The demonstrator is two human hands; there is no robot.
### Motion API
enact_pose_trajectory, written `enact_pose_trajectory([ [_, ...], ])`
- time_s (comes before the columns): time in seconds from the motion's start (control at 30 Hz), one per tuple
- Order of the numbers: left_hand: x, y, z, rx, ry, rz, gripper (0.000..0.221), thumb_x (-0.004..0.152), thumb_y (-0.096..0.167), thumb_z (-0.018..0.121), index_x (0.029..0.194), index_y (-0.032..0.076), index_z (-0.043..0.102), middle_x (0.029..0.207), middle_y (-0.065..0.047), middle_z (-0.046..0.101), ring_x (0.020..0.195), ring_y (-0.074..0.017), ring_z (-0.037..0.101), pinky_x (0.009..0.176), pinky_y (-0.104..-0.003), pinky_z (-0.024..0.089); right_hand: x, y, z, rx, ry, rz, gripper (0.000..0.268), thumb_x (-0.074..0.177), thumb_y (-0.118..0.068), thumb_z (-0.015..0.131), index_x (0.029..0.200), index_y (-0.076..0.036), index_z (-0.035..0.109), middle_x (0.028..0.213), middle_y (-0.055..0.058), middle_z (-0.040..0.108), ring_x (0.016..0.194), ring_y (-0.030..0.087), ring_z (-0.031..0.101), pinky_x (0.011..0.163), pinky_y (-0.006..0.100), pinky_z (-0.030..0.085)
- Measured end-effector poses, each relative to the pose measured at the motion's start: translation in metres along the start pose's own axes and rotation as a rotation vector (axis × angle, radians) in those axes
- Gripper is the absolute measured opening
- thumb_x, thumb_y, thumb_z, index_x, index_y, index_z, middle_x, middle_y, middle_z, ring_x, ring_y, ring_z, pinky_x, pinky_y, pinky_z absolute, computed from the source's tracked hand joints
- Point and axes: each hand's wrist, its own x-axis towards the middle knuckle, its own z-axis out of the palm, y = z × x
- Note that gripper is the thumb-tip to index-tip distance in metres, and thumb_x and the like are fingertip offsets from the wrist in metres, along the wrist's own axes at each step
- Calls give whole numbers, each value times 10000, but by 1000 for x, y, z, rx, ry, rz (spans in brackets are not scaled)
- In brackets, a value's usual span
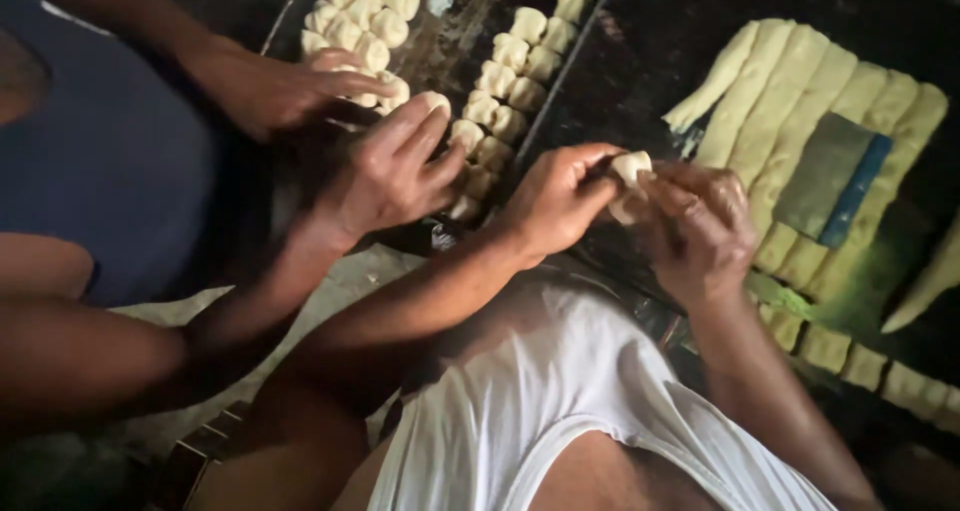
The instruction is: The recorder and another person are seen shaping and arranging pieces of dough on baking trays at a bakery.
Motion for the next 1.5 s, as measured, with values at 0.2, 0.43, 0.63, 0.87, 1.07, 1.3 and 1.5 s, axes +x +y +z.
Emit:
enact_pose_trajectory([
  [0.2, -1, 25, -24, -133, 166, -175, 249, 953, 129, 674, 1154, -14, 699, 954, -43, 763, 825, -107, 695, 699, -290, 587, -6, 27, 27, -79, 15, -291, 337, 744, -73, 906, 1020, -78, 712, 1074, 141, 660, 962, 326, 636, 780, 446, 523],
  [0.43, -6, 10, -59, 357, 172, 71, 201, 968, 106, 688, 1137, 10, 737, 987, -45, 787, 909, -144, 783, 796, -304, 626, 88, -44, 28, -189, -104, -310, 375, 710, 0, 799, 1079, -25, 733, 1147, 201, 695, 1026, 392, 666, 856, 501, 572],
  [0.63, 8, 6, -106, -38, 418, 179, 533, 898, 37, 693, 1350, 38, 410, 1345, -136, 480, 1324, -262, 565, 981, -438, 613, 106, 6, 70, 388, -464, 107, 146, 1004, -38, 698, 1147, -55, 721, 1094, 128, 751, 990, 256, 753, 851, 366, 641],
  [0.87, 40, 27, -163, 516, 487, 210, 340, 955, 133, 754, 1241, 66, 582, 1268, -124, 670, 1177, -273, 671, 981, -403, 595, 202, 56, 156, 353, 159, -60, 144, 1051, 14, 625, 1047, -56, 751, 891, 111, 777, 752, 187, 776, 627, 344, 659],
  [1.07, 106, 6, -203, 914, 536, 367, 189, 898, 114, 752, 1081, 90, 709, 1051, -127, 738, 1035, -366, 663, 892, -463, 538, 157, 74, 130, -392, 48, -342, 102, 1081, -82, 644, 1077, -98, 745, 1054, 75, 771, 1002, 249, 735, 890, 433, 605],
  [1.3, 210, -66, -213, 1024, 369, 550, 116, 811, 128, 824, 904, 82, 771, 893, -148, 740, 856, -375, 703, 721, -470, 555, 48, 65, 29, -224, -97, 170, 160, 1155, -103, 626, 1200, -89, 778, 1108, 130, 751, 1003, 266, 736, 845, 377, 573],
  [1.5, 214, -60, -218, 912, 141, 366, 121, 809, 76, 812, 927, 67, 788, 913, -156, 754, 887, -331, 748, 755, -438, 588, -68, 91, -49, -233, -67, 383, 111, 1181, -96, 659, 1208, -62, 761, 1161, 128, 756, 1051, 230, 747, 933, 335, 579],
])
